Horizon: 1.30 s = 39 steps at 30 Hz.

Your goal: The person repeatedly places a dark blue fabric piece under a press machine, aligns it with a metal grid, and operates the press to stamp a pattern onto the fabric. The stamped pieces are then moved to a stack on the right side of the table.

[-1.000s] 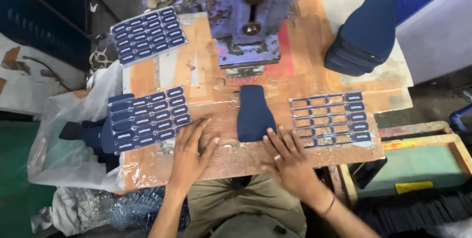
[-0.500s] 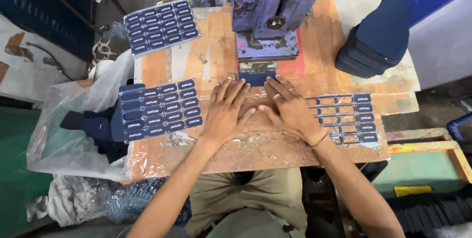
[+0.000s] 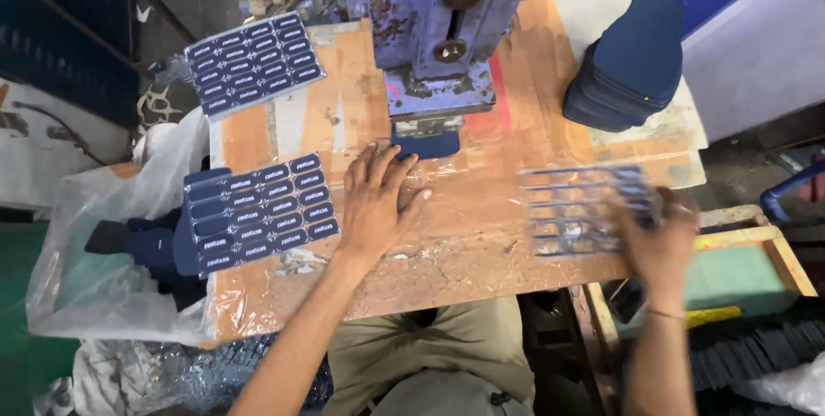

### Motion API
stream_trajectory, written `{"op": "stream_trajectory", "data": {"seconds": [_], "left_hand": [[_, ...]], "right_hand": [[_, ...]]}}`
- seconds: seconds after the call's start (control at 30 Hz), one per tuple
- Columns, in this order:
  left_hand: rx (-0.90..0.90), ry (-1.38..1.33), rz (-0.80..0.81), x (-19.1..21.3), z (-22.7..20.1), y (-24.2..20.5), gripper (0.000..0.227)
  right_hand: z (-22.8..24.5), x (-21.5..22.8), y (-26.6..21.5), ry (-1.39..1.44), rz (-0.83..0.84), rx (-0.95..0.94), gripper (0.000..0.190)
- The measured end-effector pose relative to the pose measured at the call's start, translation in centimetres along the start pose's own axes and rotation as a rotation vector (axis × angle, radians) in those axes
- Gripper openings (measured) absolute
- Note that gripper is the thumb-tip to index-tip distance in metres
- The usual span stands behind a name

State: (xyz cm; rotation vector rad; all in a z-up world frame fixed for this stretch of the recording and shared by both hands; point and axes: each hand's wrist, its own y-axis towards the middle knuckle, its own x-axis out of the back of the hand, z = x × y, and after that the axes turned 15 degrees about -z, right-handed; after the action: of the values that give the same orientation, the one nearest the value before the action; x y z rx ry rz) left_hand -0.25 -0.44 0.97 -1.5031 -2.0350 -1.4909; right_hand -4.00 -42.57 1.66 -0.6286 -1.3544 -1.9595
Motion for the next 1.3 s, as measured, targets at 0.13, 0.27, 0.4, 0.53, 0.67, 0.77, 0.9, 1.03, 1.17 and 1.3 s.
{"op": "stream_trajectory", "data": {"seconds": [0.13,0.27,0.4,0.53,0.67,0.77,0.9,1.03,1.17,1.3], "left_hand": [[-0.014,0.009,0.025,-0.2,0.1,0.2,0.056],[-0.019,0.005,0.024,-0.4,0.2,-0.4,0.057],[-0.023,0.017,0.069,-0.6,0.8,-0.8,0.068],[-0.133,-0.015,0.026,-1.1,2.0,-2.2,0.081],[-0.104,0.021,0.01,-0.7,1.6,-2.6,0.094],[-0.022,0.02,0.083,0.8,0.3,-1.2,0.102],[0.037,0.044,0.103,0.3,0.8,-1.7,0.076],[0.028,0.006,0.076,0.4,0.8,-1.6,0.062],[-0.063,0.121,0.027,0.2,0.6,-2.0,0.06],[-0.059,0.091,0.023,0.2,0.7,-1.8,0.056]], "right_hand": [[-5.2,4.2,0.4,0.005,0.005,-0.196,0.029],[7.7,9.0,2.3,0.365,0.236,-0.105,0.019],[16.9,7.4,2.5,0.849,0.269,-0.182,0.009],[20.0,-3.0,-0.2,1.019,0.283,-0.212,0.014],[18.4,-11.0,-1.9,0.901,0.684,-0.438,0.016],[18.8,-12.9,-0.4,0.909,0.554,-0.357,0.026],[20.6,-12.4,0.5,0.904,0.625,-0.399,0.048],[20.1,-13.0,-0.6,0.901,0.517,-0.424,0.041],[19.5,-13.2,-1.0,0.905,0.499,-0.392,0.038],[19.5,-13.5,-1.2,0.995,0.515,-0.441,0.036]]}}
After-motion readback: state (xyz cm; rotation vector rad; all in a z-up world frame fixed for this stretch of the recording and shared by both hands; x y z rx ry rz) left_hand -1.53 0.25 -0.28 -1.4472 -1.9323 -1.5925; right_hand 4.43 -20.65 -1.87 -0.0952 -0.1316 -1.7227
